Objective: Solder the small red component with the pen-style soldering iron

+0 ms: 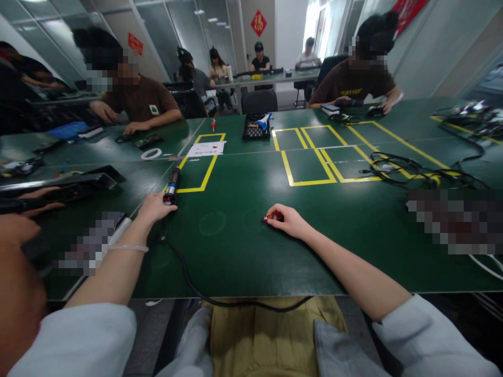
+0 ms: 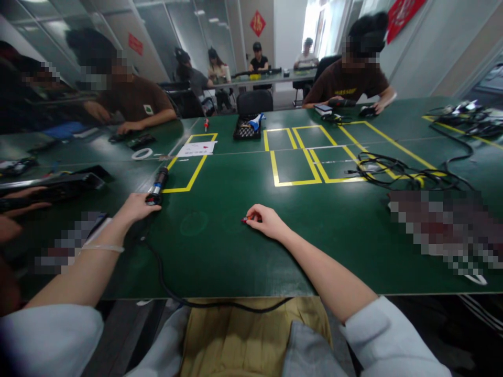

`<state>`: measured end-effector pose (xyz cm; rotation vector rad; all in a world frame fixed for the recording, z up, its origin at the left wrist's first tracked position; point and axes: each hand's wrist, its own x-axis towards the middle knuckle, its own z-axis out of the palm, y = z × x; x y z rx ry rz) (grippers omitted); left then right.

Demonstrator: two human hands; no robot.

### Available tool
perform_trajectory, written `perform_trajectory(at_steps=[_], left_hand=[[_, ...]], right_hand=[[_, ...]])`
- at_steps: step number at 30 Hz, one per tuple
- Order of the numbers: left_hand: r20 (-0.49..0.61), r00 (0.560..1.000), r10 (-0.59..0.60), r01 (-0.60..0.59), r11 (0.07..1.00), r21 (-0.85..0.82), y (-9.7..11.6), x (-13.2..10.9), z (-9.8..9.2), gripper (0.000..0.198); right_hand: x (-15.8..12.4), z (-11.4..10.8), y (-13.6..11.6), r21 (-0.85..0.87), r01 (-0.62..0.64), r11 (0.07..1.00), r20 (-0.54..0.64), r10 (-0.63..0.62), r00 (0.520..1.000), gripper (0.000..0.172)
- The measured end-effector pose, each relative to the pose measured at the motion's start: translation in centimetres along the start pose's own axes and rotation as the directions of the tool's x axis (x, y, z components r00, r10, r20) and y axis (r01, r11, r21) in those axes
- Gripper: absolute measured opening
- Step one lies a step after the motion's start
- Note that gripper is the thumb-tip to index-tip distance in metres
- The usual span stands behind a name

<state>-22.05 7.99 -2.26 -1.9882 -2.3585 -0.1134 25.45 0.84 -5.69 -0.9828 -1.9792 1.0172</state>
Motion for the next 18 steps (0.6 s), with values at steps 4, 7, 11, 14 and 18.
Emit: perform_trajectory(at_steps=[4, 7, 11, 14, 18], left_hand=[[0.031, 0.999, -0.032, 0.031, 0.999, 0.043, 3.3, -1.7, -0.2, 0.069], [0.013, 1.000, 0.022, -0.022, 1.000, 0.005, 6.6, -3.3, -0.2, 0.066], [-0.011, 0.992, 0.123, -0.123, 0.992, -0.033, 12.0, -5.7, -0.2, 0.064], [-0.032, 0.972, 0.232, -0.234, 0.969, -0.083, 16.3, -7.7, -0.2, 0.064], [-0.076, 0.931, 0.358, -0.365, 0.918, -0.156, 21.4, -10.2, -0.2, 0.067]], right_hand=[[0.0, 0.1, 0.1, -0.009, -0.001, 1.000, 0.005, 0.001, 1.000, 0.014], [0.0, 0.0, 0.1, -0.007, -0.003, 1.000, 0.009, 0.003, 1.000, 0.015], [0.0, 0.0, 0.2, 0.029, 0.023, 0.999, 0.005, -0.023, 1.000, 0.020], [0.1, -0.1, 0.2, -0.002, 0.053, 0.999, 0.002, -0.053, 0.999, 0.012], [0.2, -0.1, 0.2, -0.056, 0.091, 0.994, -0.041, -0.093, 0.995, 0.007]])
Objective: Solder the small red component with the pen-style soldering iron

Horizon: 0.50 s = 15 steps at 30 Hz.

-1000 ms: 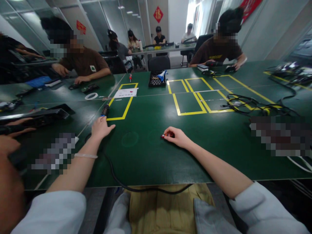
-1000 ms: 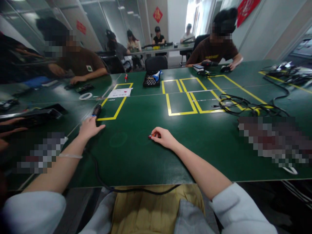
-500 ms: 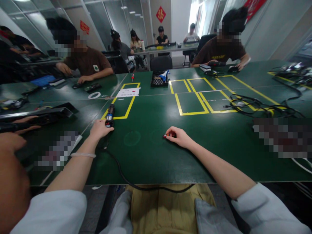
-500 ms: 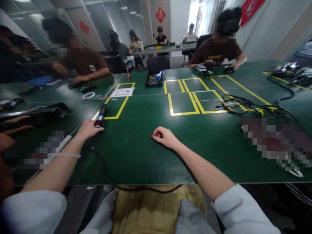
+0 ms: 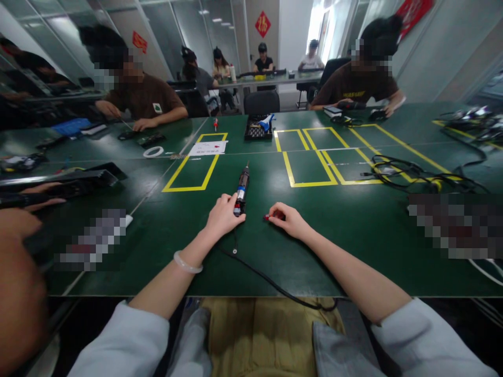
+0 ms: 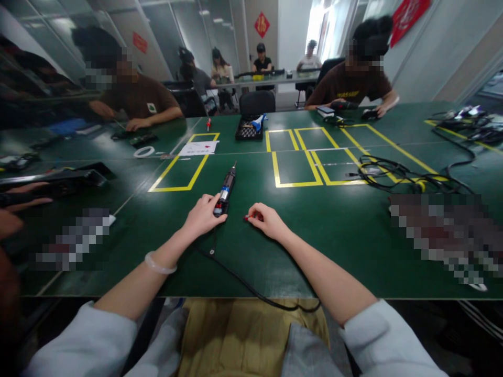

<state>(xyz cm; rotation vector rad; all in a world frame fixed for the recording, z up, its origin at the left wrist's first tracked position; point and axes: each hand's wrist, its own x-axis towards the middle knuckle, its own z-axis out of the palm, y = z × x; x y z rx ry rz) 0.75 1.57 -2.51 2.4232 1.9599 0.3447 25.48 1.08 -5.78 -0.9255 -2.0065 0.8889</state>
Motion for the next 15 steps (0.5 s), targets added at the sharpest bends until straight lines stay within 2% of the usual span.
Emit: perform_trajectory(at_steps=[3, 6, 9, 15], left_hand=[[-0.019, 0.995, 0.099, -0.100, 0.994, -0.044, 3.1, -0.4, 0.5, 0.068], [-0.013, 0.986, 0.169, -0.169, 0.982, -0.089, 5.0, -0.8, 0.7, 0.068], [-0.004, 0.981, 0.192, -0.192, 0.975, -0.112, 5.8, -1.1, 0.7, 0.071], [-0.004, 0.981, 0.195, -0.194, 0.972, -0.130, 5.7, -1.2, 0.9, 0.071]], right_hand=[[0.1, 0.0, 0.1, -0.040, 0.012, 0.999, -0.047, -0.013, 0.999, 0.005], [0.0, 0.0, 0.2, -0.080, 0.016, 0.997, -0.076, -0.023, 0.997, 0.003], [0.0, 0.1, 0.4, -0.106, 0.017, 0.994, -0.080, -0.025, 0.997, 0.002], [0.0, 0.2, 0.5, -0.119, 0.033, 0.992, -0.034, -0.038, 0.999, 0.002]])
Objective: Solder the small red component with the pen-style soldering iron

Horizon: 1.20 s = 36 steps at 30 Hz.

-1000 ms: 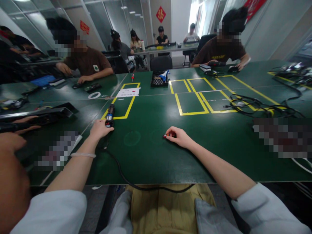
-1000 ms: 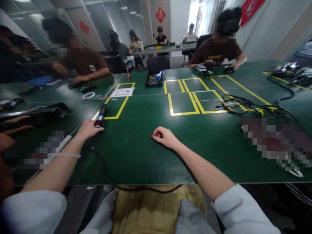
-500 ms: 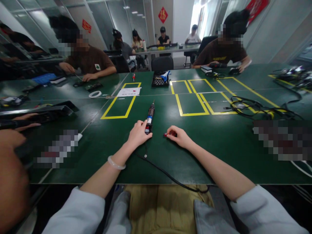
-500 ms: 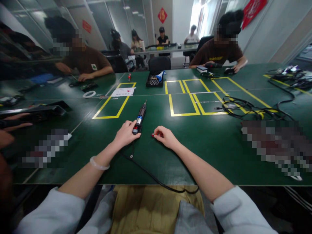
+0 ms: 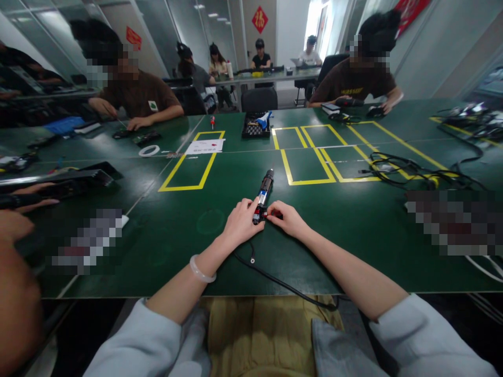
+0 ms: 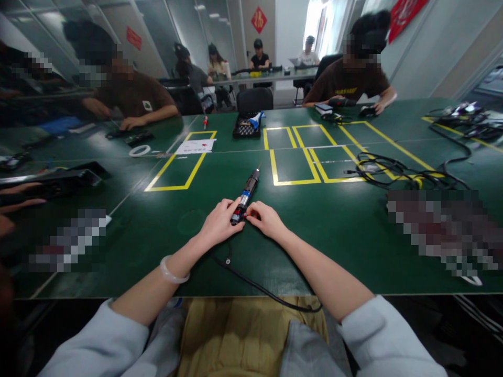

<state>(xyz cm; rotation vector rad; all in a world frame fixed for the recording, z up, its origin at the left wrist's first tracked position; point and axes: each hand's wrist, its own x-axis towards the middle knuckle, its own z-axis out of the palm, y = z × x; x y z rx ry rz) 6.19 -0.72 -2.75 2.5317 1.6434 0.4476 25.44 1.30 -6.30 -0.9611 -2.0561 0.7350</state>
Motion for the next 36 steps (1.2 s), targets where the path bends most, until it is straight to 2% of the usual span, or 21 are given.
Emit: perform_trajectory(at_steps=[9, 16, 23, 27, 30, 33, 36], left_hand=[[-0.003, 1.000, -0.005, 0.005, 0.999, 0.043, 0.4, -0.1, 0.1, 0.068], [0.000, 0.999, -0.047, 0.046, 0.986, 0.161, 1.3, 0.0, 0.0, 0.066], [-0.046, 0.996, -0.075, 0.083, 0.971, 0.222, 1.3, 0.4, 0.3, 0.063], [-0.035, 0.998, -0.056, 0.062, 0.974, 0.217, 0.0, 0.4, 0.0, 0.063], [-0.034, 0.998, -0.049, 0.056, 0.966, 0.252, -1.9, 0.1, -0.7, 0.063], [-0.058, 0.996, -0.074, 0.089, 0.941, 0.325, -4.7, -0.6, -1.6, 0.064], [-0.091, 0.986, -0.142, 0.166, 0.907, 0.386, -8.4, -1.6, -2.6, 0.064]], right_hand=[[0.1, 0.0, -0.2, 0.031, 0.013, 0.999, -0.015, -0.013, 1.000, 0.005], [0.0, -0.4, -0.6, 0.027, -0.005, 1.000, -0.022, 0.006, 1.000, 0.014], [-0.2, -0.6, -0.4, 0.159, -0.061, 0.985, -0.004, 0.062, 0.998, 0.019], [-0.2, -0.5, -0.4, 0.154, -0.058, 0.986, 0.033, 0.054, 0.998, 0.020], [-0.2, -0.5, -0.4, 0.138, -0.062, 0.988, 0.046, 0.056, 0.997, 0.019], [-0.3, -0.7, -0.3, 0.119, -0.055, 0.991, 0.048, 0.049, 0.998, 0.018], [-0.3, -0.7, -0.3, 0.098, -0.046, 0.994, 0.054, 0.041, 0.998, 0.017]])
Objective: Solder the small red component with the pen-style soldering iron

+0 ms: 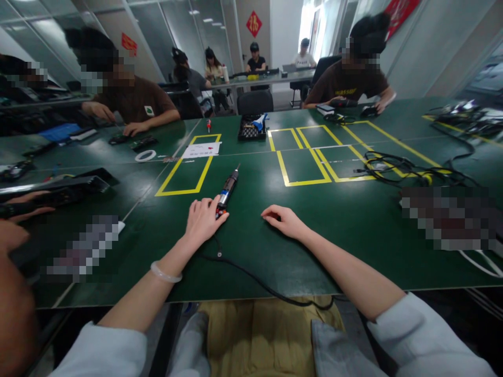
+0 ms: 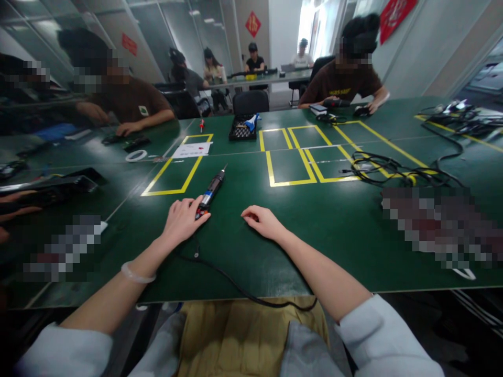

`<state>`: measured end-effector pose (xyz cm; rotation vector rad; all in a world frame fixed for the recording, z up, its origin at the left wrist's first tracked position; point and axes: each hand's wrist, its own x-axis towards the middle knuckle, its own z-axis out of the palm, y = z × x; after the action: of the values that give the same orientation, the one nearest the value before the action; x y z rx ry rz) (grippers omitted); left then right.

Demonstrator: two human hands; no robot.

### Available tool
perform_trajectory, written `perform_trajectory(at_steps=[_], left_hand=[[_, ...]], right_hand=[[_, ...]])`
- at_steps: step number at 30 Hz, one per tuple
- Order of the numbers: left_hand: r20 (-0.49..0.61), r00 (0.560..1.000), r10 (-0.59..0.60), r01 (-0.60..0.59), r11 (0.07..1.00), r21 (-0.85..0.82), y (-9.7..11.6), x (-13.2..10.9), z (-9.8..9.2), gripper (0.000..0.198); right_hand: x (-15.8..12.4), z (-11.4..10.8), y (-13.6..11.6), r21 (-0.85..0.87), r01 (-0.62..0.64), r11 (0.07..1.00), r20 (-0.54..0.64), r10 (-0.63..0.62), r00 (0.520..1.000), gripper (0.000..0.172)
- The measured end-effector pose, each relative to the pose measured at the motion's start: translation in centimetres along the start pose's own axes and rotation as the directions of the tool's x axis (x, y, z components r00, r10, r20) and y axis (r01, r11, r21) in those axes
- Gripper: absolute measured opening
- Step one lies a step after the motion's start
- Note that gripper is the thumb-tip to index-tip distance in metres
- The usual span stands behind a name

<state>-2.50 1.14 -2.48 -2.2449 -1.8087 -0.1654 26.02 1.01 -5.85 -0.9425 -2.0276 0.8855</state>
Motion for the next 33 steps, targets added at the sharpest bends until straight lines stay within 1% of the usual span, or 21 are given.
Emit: perform_trajectory(at_steps=[3, 6, 11, 14, 16, 17, 20, 22, 24, 26, 27, 28, 29, 30, 31, 32, 33], left_hand=[[0.027, 0.993, -0.114, 0.113, 0.992, 0.051, -4.5, -0.2, 0.6, 0.066], [0.070, 0.973, -0.219, 0.212, 0.973, 0.094, -9.1, -0.2, 1.1, 0.068], [0.119, 0.939, -0.322, 0.303, 0.941, 0.150, -15.9, 0.3, 1.7, 0.071], [0.139, 0.914, -0.381, 0.354, 0.917, 0.183, -18.7, 0.7, 1.7, 0.072], [0.150, 0.903, -0.404, 0.372, 0.907, 0.198, -19.7, 0.9, 1.6, 0.072], [0.133, 0.904, -0.406, 0.376, 0.904, 0.206, -19.9, 1.0, 1.5, 0.071], [0.014, 0.924, -0.382, 0.367, 0.898, 0.243, -19.4, 0.9, 1.0, 0.061], [-0.014, 0.925, -0.379, 0.369, 0.891, 0.263, -18.5, 0.8, 0.4, 0.049], [-0.025, 0.922, -0.387, 0.381, 0.891, 0.249, -17.3, 1.1, -0.4, 0.039], [-0.070, 0.919, -0.387, 0.394, 0.906, 0.156, -15.3, 1.7, -1.4, 0.035], [-0.090, 0.922, -0.377, 0.384, 0.921, 0.066, -13.9, 2.2, -1.9, 0.035], [-0.084, 0.929, -0.361, 0.357, 0.932, -0.058, -12.3, 2.6, -2.4, 0.034], [-0.048, 0.939, -0.340, 0.324, 0.923, -0.207, -10.4, 3.1, -2.8, 0.034], [0.008, 0.961, -0.276, 0.258, 0.886, -0.386, -8.3, 3.5, -3.2, 0.033], [0.076, 0.979, -0.188, 0.197, 0.791, -0.579, -6.0, 3.8, -3.5, 0.032], [0.137, 0.987, -0.082, 0.156, 0.672, -0.723, -3.6, 4.1, -3.7, 0.031], [0.171, 0.985, 0.009, 0.136, 0.564, -0.814, -1.3, 4.1, -3.8, 0.031]], right_hand=[[0.0, 0.0, 0.1, -0.025, 0.012, 1.000, 0.008, -0.012, 1.000, 0.016], [0.0, 0.0, 0.1, -0.040, 0.023, 0.999, 0.023, -0.022, 1.000, 0.016], [0.1, 0.0, 0.0, -0.059, 0.016, 0.998, 0.045, -0.013, 0.999, 0.016], [0.1, 0.0, -0.1, -0.072, 0.018, 0.997, 0.051, -0.014, 0.999, 0.015], [0.1, -0.1, -0.1, -0.076, 0.020, 0.997, 0.056, -0.016, 0.998, 0.015], [0.1, -0.1, -0.1, -0.076, 0.019, 0.997, 0.058, -0.015, 0.998, 0.015], [0.0, -0.1, 0.0, -0.077, 0.022, 0.997, 0.058, -0.017, 0.998, 0.015], [0.0, -0.1, 0.1, -0.076, 0.026, 0.997, 0.057, -0.022, 0.998, 0.015], [0.1, 0.0, 0.2, -0.076, 0.028, 0.997, 0.056, -0.024, 0.998, 0.016], [0.1, 0.0, 0.2, -0.076, 0.027, 0.997, 0.054, -0.023, 0.998, 0.016], [0.1, 0.0, 0.2, -0.075, 0.026, 0.997, 0.053, -0.022, 0.998, 0.016], [0.1, 0.0, 0.2, -0.072, 0.024, 0.997, 0.052, -0.021, 0.998, 0.016], [0.1, 0.0, 0.1, -0.066, 0.021, 0.998, 0.052, -0.017, 0.998, 0.016], [0.1, 0.0, 0.1, -0.056, 0.015, 0.998, 0.054, -0.012, 0.998, 0.015], [0.1, 0.0, 0.0, -0.040, 0.006, 0.999, 0.058, -0.003, 0.998, 0.015], [0.0, 0.0, 0.0, -0.020, -0.005, 1.000, 0.060, 0.006, 0.998, 0.015], [0.0, 0.0, -0.1, 0.008, -0.019, 1.000, 0.065, 0.018, 0.998, 0.016]])
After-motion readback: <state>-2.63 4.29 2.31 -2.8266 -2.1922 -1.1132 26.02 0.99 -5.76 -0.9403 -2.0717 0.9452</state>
